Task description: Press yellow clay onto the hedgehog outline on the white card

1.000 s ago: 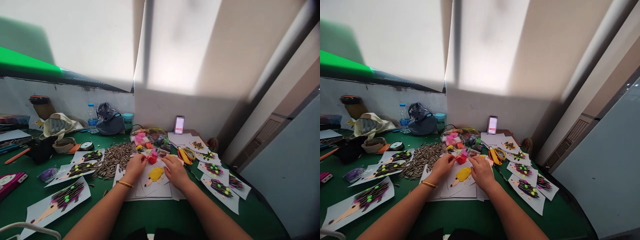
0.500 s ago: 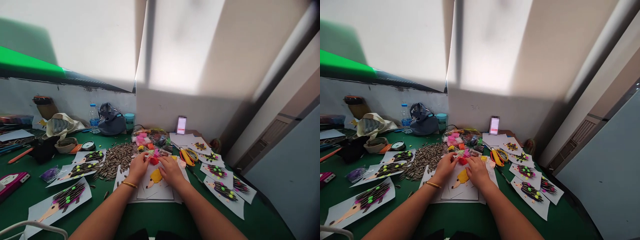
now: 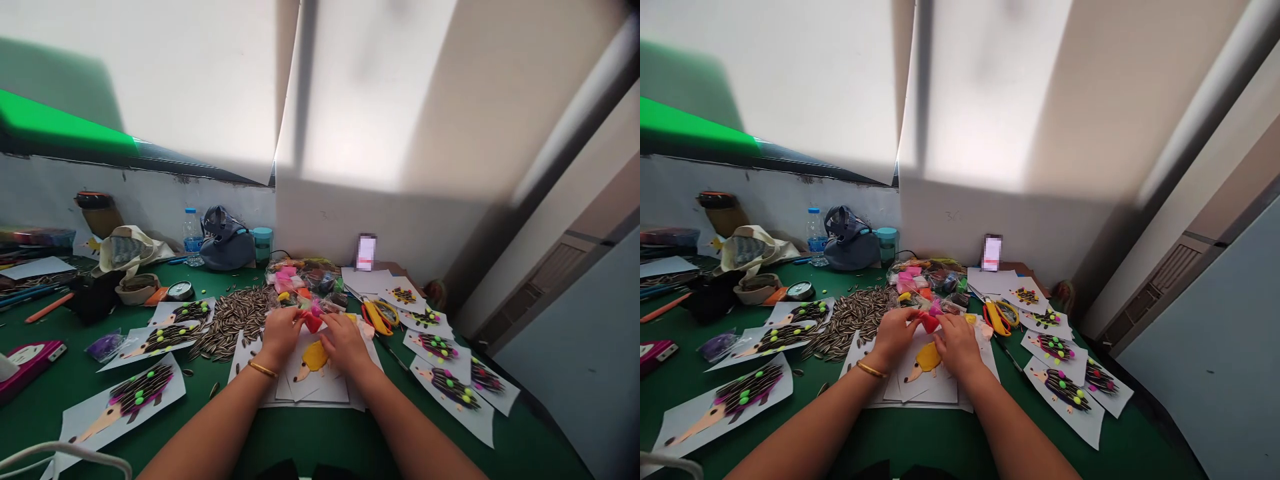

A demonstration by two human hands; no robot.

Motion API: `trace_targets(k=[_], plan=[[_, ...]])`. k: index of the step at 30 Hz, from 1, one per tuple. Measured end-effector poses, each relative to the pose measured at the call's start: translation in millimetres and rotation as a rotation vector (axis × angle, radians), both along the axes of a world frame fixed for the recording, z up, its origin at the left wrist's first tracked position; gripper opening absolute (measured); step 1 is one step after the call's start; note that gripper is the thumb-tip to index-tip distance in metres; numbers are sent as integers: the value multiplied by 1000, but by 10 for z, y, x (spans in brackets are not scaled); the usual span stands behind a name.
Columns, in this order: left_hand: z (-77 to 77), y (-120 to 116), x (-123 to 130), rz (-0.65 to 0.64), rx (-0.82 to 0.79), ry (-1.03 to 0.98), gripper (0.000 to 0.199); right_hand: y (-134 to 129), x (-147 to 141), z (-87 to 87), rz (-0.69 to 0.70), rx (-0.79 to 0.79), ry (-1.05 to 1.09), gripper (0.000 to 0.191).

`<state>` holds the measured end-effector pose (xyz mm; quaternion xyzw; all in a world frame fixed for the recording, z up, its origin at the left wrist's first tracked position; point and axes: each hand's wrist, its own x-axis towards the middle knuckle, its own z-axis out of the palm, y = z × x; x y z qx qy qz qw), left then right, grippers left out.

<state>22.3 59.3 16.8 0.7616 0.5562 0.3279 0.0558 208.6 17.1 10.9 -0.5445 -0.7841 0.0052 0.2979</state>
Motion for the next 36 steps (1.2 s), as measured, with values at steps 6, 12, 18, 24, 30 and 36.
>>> trace_targets(k=[6, 12, 18, 24, 30, 36], plan=[[153, -412, 23, -196, 385, 55, 19, -66, -44, 50, 48, 31, 119, 40], [198, -588, 32, -244, 311, 5, 22, -153, -23, 94, 111, 95, 231, 23], [128, -523, 23, -210, 150, -132, 21, -210, -29, 125, 158, 75, 221, 25], [70, -473, 30, -299, 43, -370, 17, -217, -41, 111, 148, 58, 151, 23], [49, -435, 57, -390, -127, -632, 17, -234, -52, 86, 179, 52, 161, 20], [19, -372, 25, -390, -139, -626, 20, -252, -54, 74, 206, 39, 141, 20]])
